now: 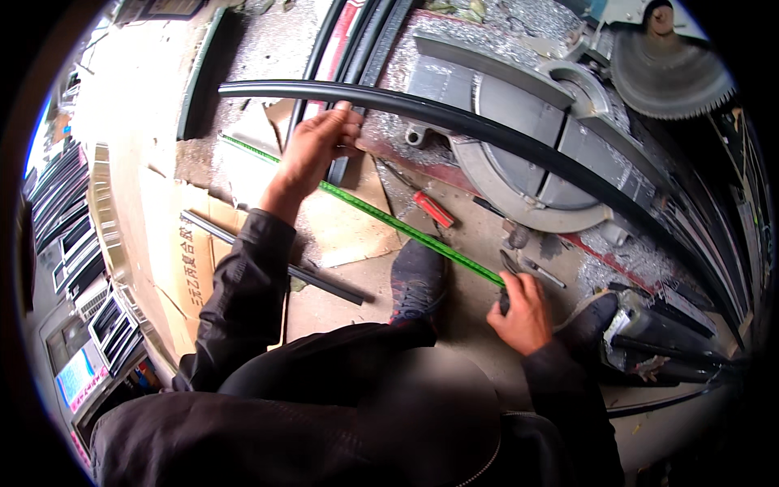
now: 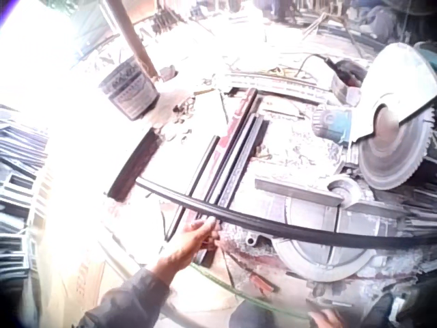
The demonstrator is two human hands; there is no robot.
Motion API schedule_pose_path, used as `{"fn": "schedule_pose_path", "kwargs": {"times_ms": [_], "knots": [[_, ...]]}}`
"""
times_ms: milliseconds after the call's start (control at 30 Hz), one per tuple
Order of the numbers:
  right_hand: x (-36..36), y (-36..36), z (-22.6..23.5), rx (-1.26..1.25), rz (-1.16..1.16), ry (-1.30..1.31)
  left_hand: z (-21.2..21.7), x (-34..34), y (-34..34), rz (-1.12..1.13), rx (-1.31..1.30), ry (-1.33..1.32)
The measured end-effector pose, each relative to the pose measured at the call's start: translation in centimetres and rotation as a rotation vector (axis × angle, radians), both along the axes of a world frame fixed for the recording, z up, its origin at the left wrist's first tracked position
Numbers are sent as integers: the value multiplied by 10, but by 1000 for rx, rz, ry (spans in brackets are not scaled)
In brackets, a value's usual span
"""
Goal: The person measures a long black profile with a tape measure and marks it with a marker. They then place the profile on a miter saw and cut it at the marked point. The person repeats this process for several other profiles, measuring, marking, and cutting them to specific lengths.
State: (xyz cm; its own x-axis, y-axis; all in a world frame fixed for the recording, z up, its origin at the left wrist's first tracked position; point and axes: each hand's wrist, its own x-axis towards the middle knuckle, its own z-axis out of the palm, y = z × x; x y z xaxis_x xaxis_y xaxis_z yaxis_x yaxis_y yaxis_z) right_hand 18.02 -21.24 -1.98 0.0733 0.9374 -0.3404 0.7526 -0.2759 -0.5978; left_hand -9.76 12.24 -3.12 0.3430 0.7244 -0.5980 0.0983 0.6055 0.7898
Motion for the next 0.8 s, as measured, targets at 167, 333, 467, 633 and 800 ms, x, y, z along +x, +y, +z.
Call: {"fn": "schedule_pose_path", "kwargs": {"times_ms": [167,333,467,633,800], "knots": [[33,25,41,-21,-53,59,39,29,-20,-384,352,189],[81,43,64,44,-65,-10,69,55,-25,-644,910,317],[122,61,78,96,-56,-82,66,65,-16,-759,1274,432],[161,74,82,130,-42,-113,54,71,0,-800,1496,488],[176,87,80,138,-9,-95,42,75,7,-839,1508,555]]}}
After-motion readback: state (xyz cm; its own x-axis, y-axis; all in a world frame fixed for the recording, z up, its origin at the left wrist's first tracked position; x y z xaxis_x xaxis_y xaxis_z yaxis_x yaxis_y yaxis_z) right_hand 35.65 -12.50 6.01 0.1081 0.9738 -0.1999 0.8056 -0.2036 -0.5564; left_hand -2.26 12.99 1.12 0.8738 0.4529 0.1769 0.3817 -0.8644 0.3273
